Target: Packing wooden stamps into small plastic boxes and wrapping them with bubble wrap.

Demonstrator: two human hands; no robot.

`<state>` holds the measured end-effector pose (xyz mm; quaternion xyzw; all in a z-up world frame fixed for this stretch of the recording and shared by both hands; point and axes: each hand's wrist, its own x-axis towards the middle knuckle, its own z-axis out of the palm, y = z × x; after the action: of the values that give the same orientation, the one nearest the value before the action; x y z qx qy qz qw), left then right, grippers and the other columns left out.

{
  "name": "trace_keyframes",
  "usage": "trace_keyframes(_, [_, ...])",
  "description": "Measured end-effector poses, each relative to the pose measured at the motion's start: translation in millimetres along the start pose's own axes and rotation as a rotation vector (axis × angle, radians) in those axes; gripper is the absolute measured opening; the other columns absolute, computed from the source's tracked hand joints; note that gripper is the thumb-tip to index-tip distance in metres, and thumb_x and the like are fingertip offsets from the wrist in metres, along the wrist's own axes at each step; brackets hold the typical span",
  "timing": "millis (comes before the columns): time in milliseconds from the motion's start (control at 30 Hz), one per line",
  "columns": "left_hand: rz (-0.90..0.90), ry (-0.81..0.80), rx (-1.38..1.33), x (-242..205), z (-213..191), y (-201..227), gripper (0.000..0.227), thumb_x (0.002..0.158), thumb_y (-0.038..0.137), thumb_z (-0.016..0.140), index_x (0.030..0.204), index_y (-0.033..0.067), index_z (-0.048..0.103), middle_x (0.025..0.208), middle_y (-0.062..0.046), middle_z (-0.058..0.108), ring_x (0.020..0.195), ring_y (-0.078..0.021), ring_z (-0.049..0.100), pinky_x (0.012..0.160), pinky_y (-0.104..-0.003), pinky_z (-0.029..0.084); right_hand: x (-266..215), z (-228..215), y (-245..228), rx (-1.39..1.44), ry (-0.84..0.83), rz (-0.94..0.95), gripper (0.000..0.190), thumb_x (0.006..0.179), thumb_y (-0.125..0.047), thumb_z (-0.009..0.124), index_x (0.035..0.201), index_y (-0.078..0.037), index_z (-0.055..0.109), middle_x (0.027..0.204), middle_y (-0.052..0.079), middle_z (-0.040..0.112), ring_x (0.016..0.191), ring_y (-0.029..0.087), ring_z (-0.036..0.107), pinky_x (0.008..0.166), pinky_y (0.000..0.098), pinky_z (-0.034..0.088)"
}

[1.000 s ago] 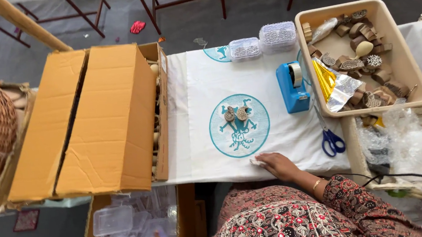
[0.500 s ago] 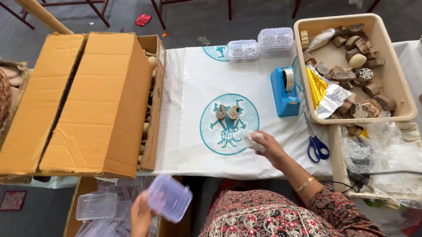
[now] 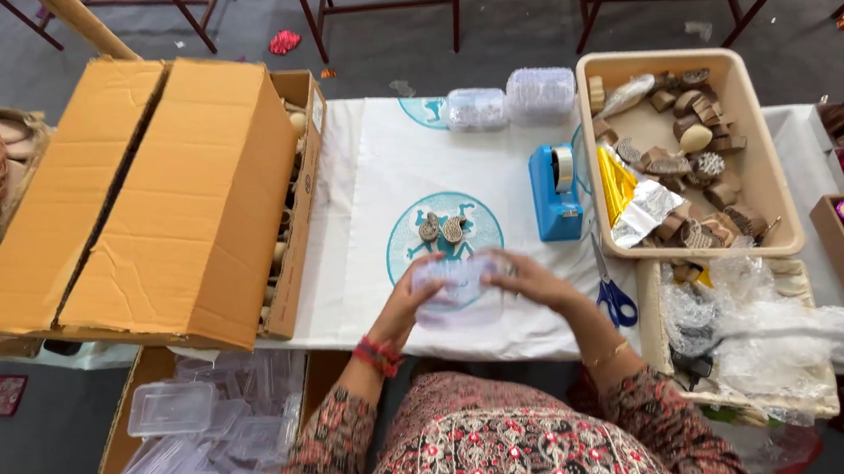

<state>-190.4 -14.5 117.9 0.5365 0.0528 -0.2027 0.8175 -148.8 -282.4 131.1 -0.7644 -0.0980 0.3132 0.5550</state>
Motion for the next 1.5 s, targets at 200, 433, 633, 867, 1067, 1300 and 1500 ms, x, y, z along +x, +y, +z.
trace_keyframes(200, [0.15, -0.005, -0.086, 39.5, 35.0, 30.7, 0.067, 0.093, 0.033, 0.074, 0.148, 0.0049, 0.049, 0.127, -0.009, 0.067, 0.111, -0.0229, 0.068, 0.08, -0.04, 0.064, 18.6, 1.4, -36.4, -0.351, 0.763, -0.501, 0.062, 0.091, -0.043, 0.075, 0.142, -0.012, 0.059, 0.124, 0.013, 0.057, 0.114, 0.027, 0.056, 0.098, 0.0419, 0.051])
trace_keyframes(433, [0.246, 0.043, -0.293, 45.6, 49.8, 15.7, 0.064, 0.099, 0.04, 0.064, 0.153, 0.0141, 0.041, 0.143, -0.008, 0.056, 0.123, -0.0185, 0.062, 0.093, -0.034, 0.058, 29.9, 57.6, -51.0, -0.876, 0.723, -0.545, 0.054, 0.103, -0.031, 0.05, 0.154, -0.014, 0.042, 0.154, 0.012, 0.039, 0.145, 0.029, 0.031, 0.117, 0.048, 0.021])
trace_keyframes(633, [0.207, 0.126, -0.331, 34.0, 49.2, 24.0, 0.058, 0.096, 0.047, 0.058, 0.142, 0.0157, 0.046, 0.139, -0.006, 0.057, 0.121, -0.0199, 0.063, 0.091, -0.038, 0.06, 61.6, 45.1, -33.8, -0.928, 0.72, -0.472, 0.056, 0.112, -0.031, 0.033, 0.166, -0.014, 0.03, 0.175, 0.009, 0.012, 0.161, 0.025, 0.004, 0.129, 0.0487, 0.004])
trace_keyframes(867, [0.336, 0.063, -0.443, 43.7, 19.0, 24.6, 0.054, 0.108, 0.054, 0.052, 0.141, 0.011, 0.053, 0.126, -0.013, 0.064, 0.117, -0.0244, 0.062, 0.098, -0.036, 0.057, 50.5, 82.0, -42.6, -0.709, 0.468, -0.756, 0.05, 0.102, -0.023, 0.049, 0.15, -0.007, 0.048, 0.142, 0.018, 0.048, 0.133, 0.034, 0.041, 0.117, 0.0469, 0.029])
trace_keyframes(1067, [0.207, 0.201, -0.299, 31.1, 31.3, 41.2, 0.053, 0.099, 0.053, 0.051, 0.132, 0.0119, 0.054, 0.129, -0.004, 0.064, 0.117, -0.0228, 0.066, 0.094, -0.036, 0.058, 72.9, 40.5, -50.4, -0.266, 0.788, -0.564, 0.039, 0.097, -0.009, 0.069, 0.135, -0.015, 0.068, 0.128, 0.007, 0.068, 0.124, 0.027, 0.064, 0.102, 0.0356, 0.056])
trace_keyframes(1300, [0.283, 0.183, -0.317, 52.3, 8.5, 51.0, 0.052, 0.102, 0.051, 0.051, 0.136, 0.0112, 0.055, 0.125, -0.01, 0.065, 0.115, -0.022, 0.065, 0.096, -0.037, 0.057, 61.6, 91.2, -57.5, -0.643, 0.591, -0.78, 0.048, 0.104, -0.018, 0.056, 0.15, -0.005, 0.05, 0.154, 0.021, 0.051, 0.146, 0.035, 0.046, 0.124, 0.0482, 0.027])
trace_keyframes(1500, [0.175, 0.189, -0.306, 45.8, 20.7, 70.8, 0.054, 0.097, 0.048, 0.055, 0.137, 0.0111, 0.054, 0.124, -0.005, 0.064, 0.111, -0.0206, 0.065, 0.087, -0.037, 0.058, 80.4, 57.6, -59.3, -0.849, 0.7, -0.633, 0.046, 0.107, -0.024, 0.05, 0.152, -0.014, 0.051, 0.162, 0.008, 0.046, 0.154, 0.02, 0.037, 0.129, 0.0494, 0.003])
